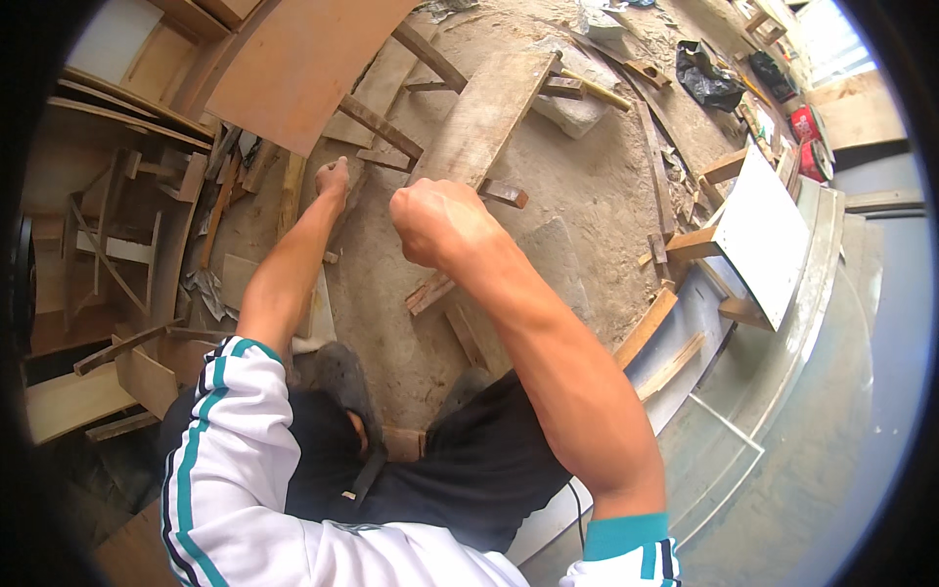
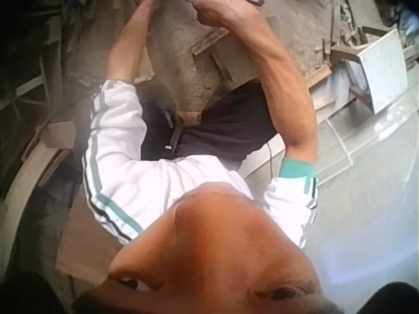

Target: The person sits on the floor and uses a hand saw to cut a long wooden plank. They position the plank on a makeshift support, saw through it, and then inspect the cut piece.

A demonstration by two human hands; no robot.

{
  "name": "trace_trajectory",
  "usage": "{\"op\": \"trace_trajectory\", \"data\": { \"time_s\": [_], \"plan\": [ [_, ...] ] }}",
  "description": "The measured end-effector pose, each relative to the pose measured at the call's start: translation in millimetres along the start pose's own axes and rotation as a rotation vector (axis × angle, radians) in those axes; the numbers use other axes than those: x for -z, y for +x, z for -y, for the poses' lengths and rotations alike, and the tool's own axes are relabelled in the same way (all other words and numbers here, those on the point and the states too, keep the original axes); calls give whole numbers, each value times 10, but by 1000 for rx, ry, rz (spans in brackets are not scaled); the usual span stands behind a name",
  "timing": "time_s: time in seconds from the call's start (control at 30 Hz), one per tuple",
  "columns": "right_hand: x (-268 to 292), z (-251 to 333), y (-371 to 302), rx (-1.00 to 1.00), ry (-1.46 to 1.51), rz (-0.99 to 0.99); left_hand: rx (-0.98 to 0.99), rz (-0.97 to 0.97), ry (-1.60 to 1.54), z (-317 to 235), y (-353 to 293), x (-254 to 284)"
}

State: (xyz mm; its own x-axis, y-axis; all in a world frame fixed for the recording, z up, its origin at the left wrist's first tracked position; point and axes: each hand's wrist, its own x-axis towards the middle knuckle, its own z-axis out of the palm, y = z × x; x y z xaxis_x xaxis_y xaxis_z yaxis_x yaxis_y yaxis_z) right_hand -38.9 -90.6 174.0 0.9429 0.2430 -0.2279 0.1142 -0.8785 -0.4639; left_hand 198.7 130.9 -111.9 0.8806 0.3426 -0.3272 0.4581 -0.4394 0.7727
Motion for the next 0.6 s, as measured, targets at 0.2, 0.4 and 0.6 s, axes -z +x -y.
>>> {"op": "trace_trajectory", "data": {
  "time_s": [0.2,0.4,0.6],
  "plan": [
    [79,-122,-139,-52,11,41,-24,165,23,-61,203,-182],
    [104,-331,-271,-166,-17,-20,112,165,115,-253,505,-360],
    [24,-451,-197,-277,-48,-6,230,111,-177,-352,620,-589]
  ]
}}
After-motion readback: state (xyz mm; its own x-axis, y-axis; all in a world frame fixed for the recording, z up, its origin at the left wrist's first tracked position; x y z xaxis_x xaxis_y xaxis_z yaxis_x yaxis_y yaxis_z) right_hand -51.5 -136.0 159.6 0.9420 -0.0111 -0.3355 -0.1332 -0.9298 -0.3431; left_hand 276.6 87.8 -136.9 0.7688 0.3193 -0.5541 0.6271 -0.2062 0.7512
